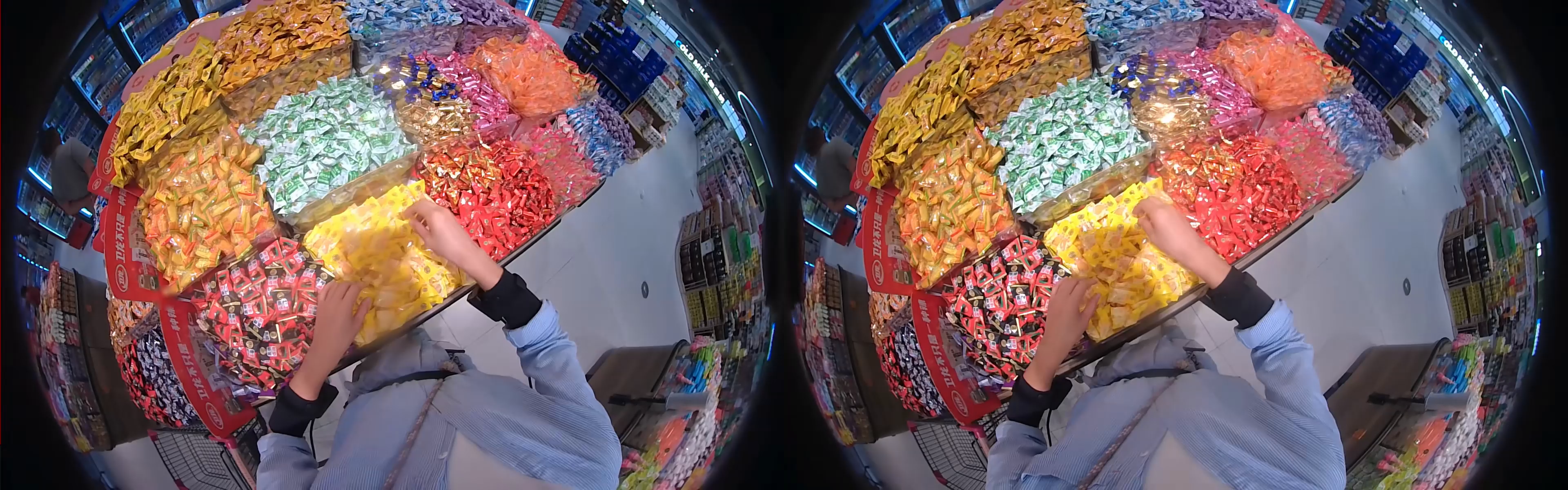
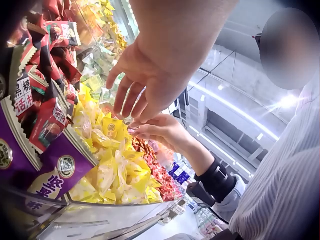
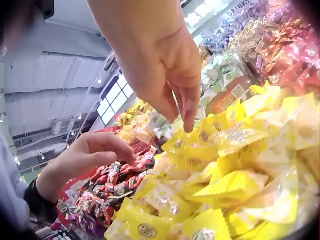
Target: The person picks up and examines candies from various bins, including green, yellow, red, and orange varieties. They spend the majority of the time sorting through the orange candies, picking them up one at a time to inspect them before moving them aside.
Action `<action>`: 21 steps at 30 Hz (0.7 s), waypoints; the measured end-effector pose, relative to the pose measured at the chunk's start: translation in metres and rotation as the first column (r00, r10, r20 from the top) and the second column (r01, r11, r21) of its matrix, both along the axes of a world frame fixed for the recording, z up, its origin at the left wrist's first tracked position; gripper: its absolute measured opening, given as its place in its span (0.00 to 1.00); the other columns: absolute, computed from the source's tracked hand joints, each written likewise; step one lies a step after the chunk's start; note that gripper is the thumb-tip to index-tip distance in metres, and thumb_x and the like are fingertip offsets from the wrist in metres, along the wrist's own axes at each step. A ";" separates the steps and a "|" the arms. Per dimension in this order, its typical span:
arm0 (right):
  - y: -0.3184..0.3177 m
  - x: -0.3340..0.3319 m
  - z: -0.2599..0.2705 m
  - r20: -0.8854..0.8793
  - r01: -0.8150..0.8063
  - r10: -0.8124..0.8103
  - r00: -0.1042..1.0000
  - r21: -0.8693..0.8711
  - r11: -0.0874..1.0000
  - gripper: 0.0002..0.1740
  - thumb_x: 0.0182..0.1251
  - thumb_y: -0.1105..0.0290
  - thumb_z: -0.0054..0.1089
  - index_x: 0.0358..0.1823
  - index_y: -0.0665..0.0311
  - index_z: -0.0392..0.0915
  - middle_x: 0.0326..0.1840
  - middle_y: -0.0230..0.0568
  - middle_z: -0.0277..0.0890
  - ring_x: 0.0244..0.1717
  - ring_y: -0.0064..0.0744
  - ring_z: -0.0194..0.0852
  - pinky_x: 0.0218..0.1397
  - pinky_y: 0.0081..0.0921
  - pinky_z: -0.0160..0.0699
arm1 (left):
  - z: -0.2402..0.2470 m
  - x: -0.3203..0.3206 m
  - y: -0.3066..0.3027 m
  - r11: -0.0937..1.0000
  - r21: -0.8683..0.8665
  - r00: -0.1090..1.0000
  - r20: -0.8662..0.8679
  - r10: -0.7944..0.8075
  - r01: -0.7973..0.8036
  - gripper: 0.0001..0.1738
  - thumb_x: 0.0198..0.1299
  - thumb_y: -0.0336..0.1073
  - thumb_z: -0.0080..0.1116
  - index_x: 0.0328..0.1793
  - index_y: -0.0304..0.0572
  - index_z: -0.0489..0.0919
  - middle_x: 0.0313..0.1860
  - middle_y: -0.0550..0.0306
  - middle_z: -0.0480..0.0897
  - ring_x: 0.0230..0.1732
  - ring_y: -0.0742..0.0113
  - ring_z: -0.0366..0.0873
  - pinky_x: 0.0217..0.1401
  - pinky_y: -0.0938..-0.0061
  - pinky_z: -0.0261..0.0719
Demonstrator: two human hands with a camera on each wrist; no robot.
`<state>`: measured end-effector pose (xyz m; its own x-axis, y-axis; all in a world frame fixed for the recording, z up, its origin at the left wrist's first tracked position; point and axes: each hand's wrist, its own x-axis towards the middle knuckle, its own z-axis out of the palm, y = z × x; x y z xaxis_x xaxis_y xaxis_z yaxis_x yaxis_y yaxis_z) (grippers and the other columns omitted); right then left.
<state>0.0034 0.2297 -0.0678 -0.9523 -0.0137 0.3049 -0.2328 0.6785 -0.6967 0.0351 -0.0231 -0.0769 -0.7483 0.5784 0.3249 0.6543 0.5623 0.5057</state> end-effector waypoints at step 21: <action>0.038 -0.120 -0.049 0.074 0.328 -0.450 0.890 0.584 0.743 0.08 0.52 0.77 0.50 0.27 0.66 0.80 0.30 0.49 0.79 0.33 0.44 0.80 0.32 0.36 0.79 | 0.003 -0.009 0.004 0.998 0.056 0.998 -0.061 0.013 -0.010 0.11 0.49 0.31 0.62 0.40 0.40 0.77 0.37 0.52 0.78 0.44 0.53 0.73 0.50 0.65 0.68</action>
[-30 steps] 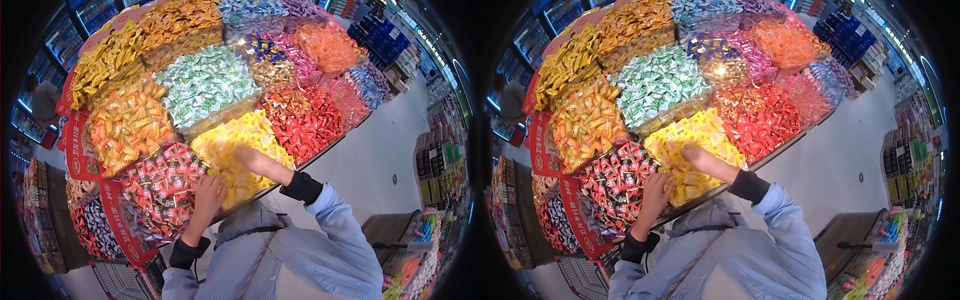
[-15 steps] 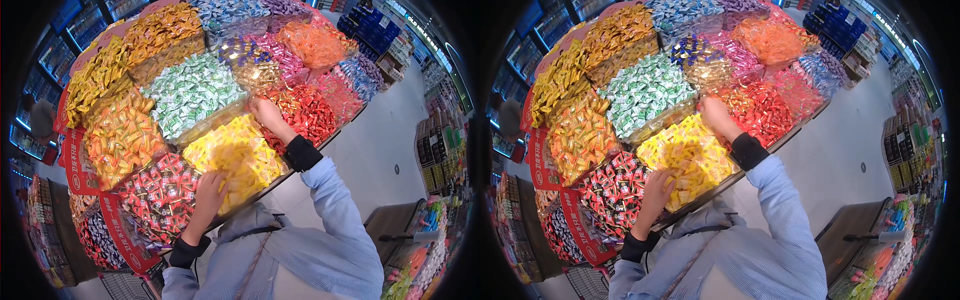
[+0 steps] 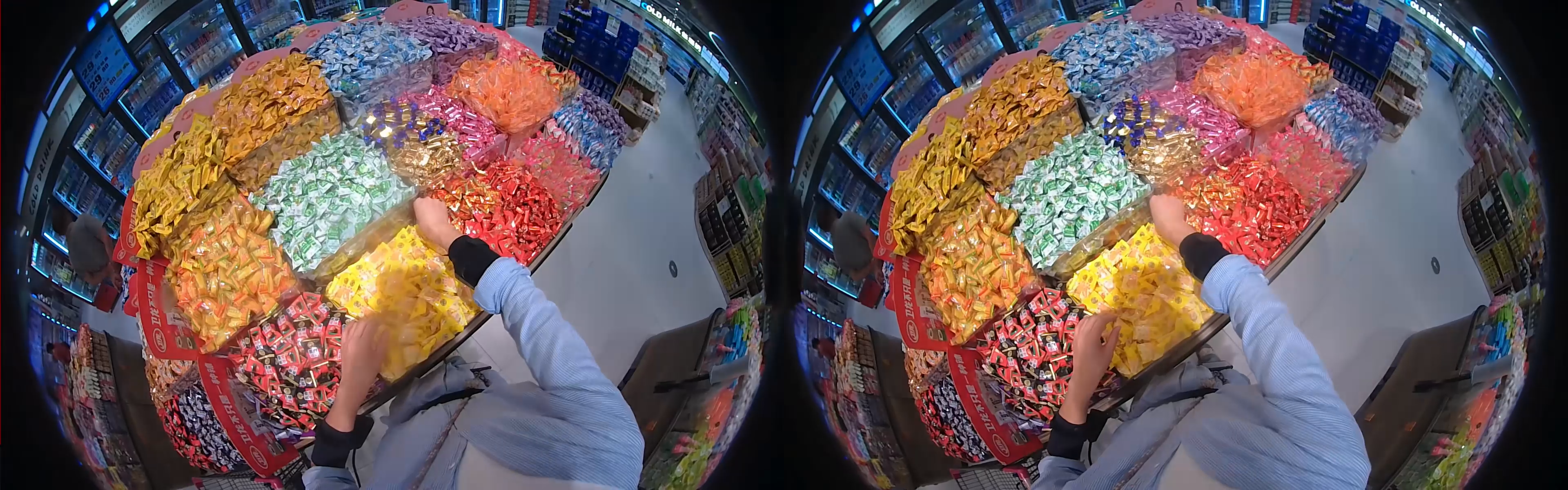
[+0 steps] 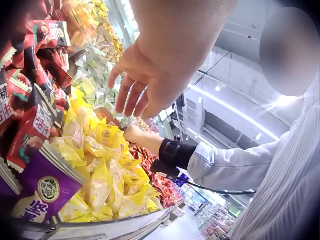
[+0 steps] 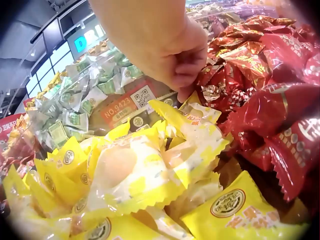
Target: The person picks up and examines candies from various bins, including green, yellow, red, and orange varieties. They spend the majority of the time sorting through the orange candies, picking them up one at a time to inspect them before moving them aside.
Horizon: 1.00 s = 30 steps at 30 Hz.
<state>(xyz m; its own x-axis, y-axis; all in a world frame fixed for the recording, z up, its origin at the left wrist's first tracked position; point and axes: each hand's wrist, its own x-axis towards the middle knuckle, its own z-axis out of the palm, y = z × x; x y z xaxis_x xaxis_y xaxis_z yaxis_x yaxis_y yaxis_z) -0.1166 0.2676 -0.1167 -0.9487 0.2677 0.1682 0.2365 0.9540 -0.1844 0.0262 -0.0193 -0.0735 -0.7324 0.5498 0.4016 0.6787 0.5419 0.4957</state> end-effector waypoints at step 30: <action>0.180 0.114 0.024 -0.311 -0.291 0.081 0.947 -0.723 0.626 0.05 0.65 0.73 0.48 0.33 0.68 0.70 0.23 0.33 0.69 0.26 0.21 0.69 0.30 0.22 0.68 | 0.023 -0.047 0.081 0.958 -0.085 0.961 -0.023 -0.275 0.272 0.10 0.47 0.28 0.59 0.38 0.38 0.76 0.37 0.49 0.78 0.44 0.51 0.73 0.50 0.63 0.69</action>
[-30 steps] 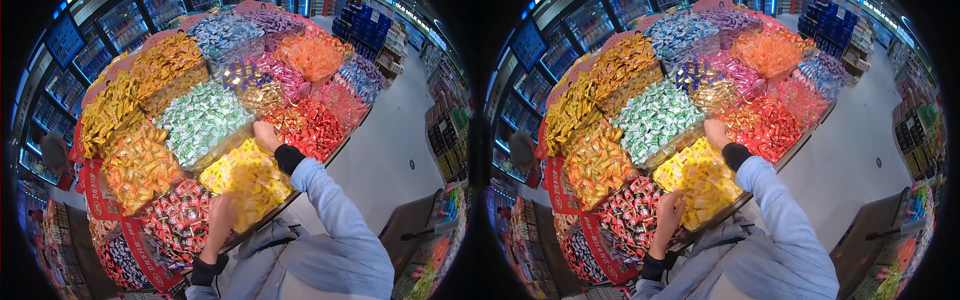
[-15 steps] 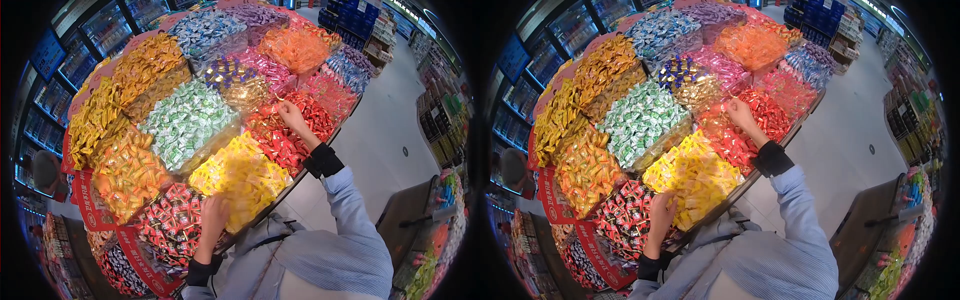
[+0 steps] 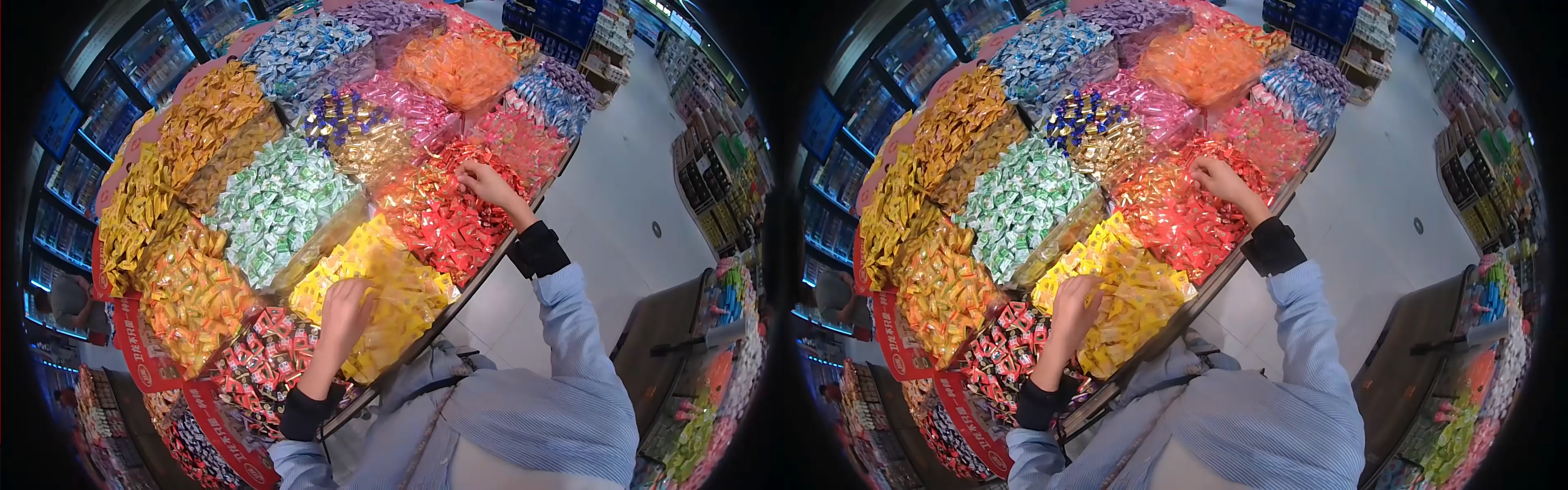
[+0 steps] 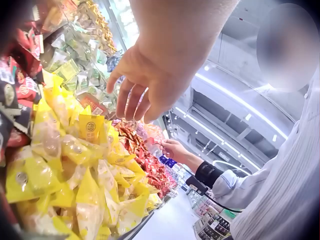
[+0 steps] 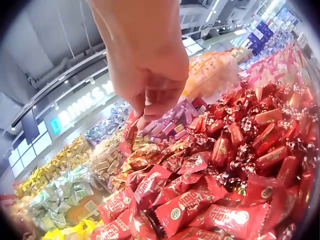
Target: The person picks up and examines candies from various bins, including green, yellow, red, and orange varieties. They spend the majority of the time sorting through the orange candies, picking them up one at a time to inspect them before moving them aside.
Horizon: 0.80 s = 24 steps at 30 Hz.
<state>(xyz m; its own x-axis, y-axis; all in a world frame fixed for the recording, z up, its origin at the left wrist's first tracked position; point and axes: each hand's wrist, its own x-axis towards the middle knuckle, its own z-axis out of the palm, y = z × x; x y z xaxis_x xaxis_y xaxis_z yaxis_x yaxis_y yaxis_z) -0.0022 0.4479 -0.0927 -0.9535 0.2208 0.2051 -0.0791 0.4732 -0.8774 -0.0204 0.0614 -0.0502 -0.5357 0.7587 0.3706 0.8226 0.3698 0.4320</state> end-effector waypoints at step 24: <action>0.010 -0.011 0.028 0.039 -0.149 0.170 0.985 -0.324 0.934 0.07 0.62 0.69 0.53 0.35 0.66 0.75 0.23 0.31 0.75 0.23 0.14 0.69 0.26 0.16 0.67 | -0.055 -0.098 0.128 0.995 -0.090 0.966 0.255 0.054 -0.032 0.06 0.46 0.23 0.60 0.29 0.36 0.74 0.29 0.53 0.76 0.30 0.59 0.74 0.36 0.70 0.70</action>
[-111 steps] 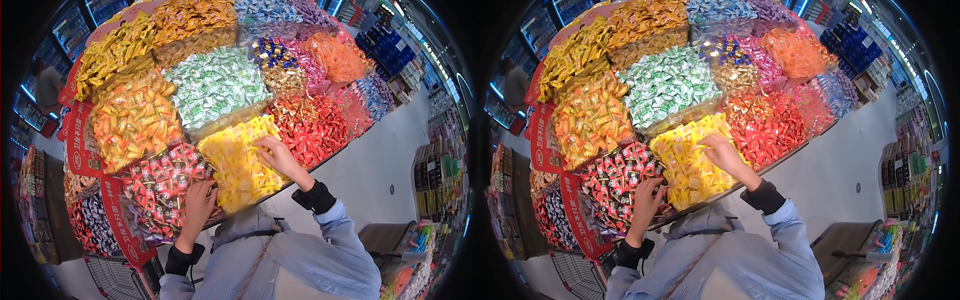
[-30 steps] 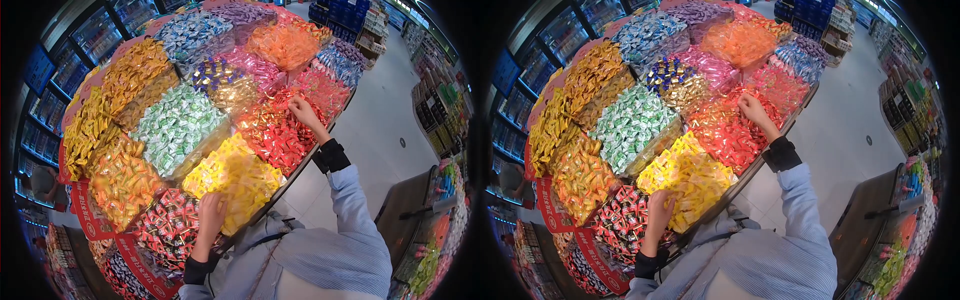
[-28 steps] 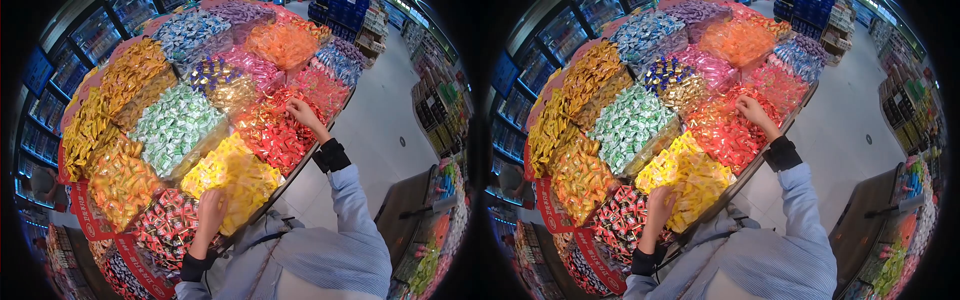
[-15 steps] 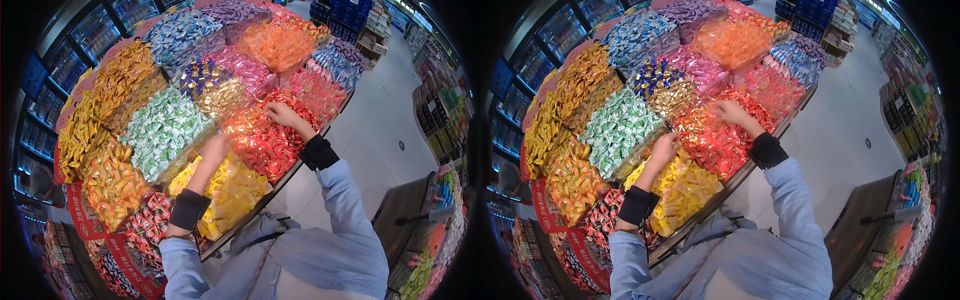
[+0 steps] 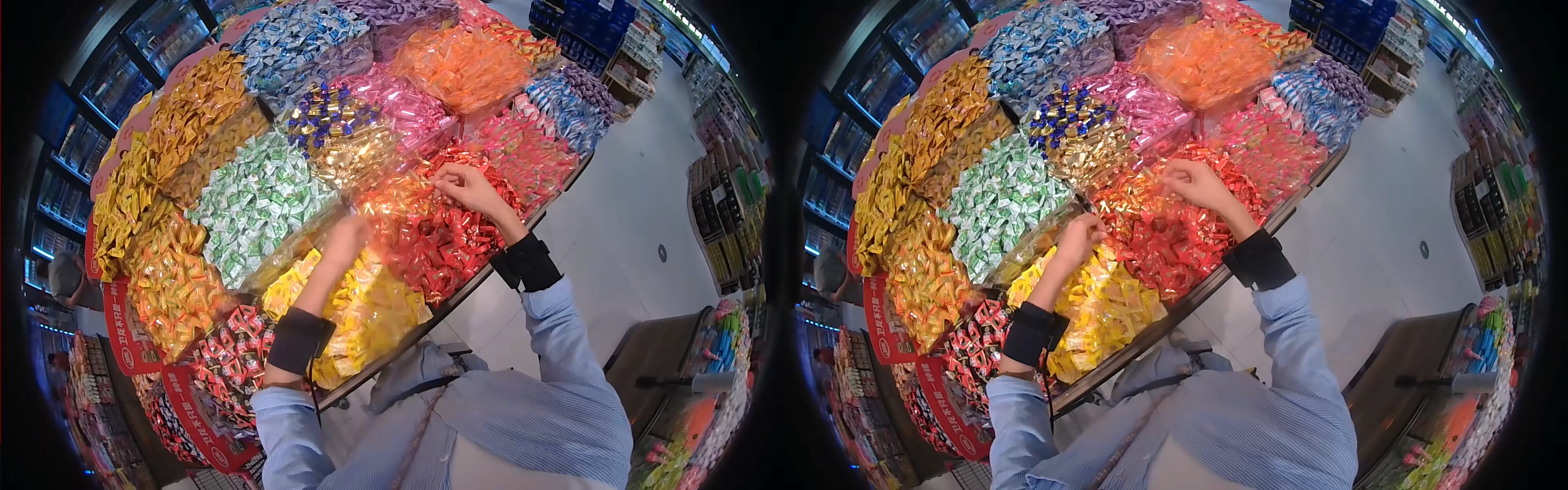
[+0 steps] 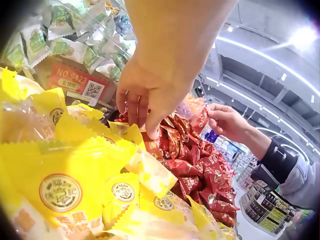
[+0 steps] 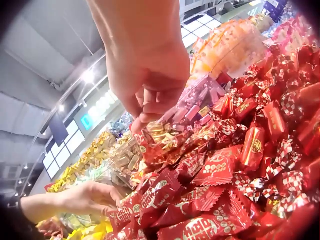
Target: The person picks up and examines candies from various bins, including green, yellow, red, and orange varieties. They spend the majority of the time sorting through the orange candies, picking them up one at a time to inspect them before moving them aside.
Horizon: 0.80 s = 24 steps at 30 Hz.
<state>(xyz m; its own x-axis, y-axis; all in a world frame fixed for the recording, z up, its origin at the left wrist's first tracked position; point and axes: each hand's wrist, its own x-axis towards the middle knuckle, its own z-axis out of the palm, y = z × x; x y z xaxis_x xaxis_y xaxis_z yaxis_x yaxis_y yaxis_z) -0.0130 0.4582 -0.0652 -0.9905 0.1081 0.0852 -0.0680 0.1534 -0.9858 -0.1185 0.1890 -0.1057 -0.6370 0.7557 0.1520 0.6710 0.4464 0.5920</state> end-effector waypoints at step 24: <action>-0.010 0.030 -0.039 -0.085 0.117 -0.081 0.993 0.708 0.696 0.10 0.57 0.66 0.56 0.39 0.58 0.74 0.30 0.37 0.71 0.34 0.37 0.73 0.37 0.30 0.71 | 0.000 -0.003 -0.011 0.898 0.290 0.799 0.592 0.103 -0.331 0.06 0.60 0.27 0.53 0.41 0.33 0.72 0.28 0.59 0.79 0.27 0.76 0.77 0.31 0.84 0.74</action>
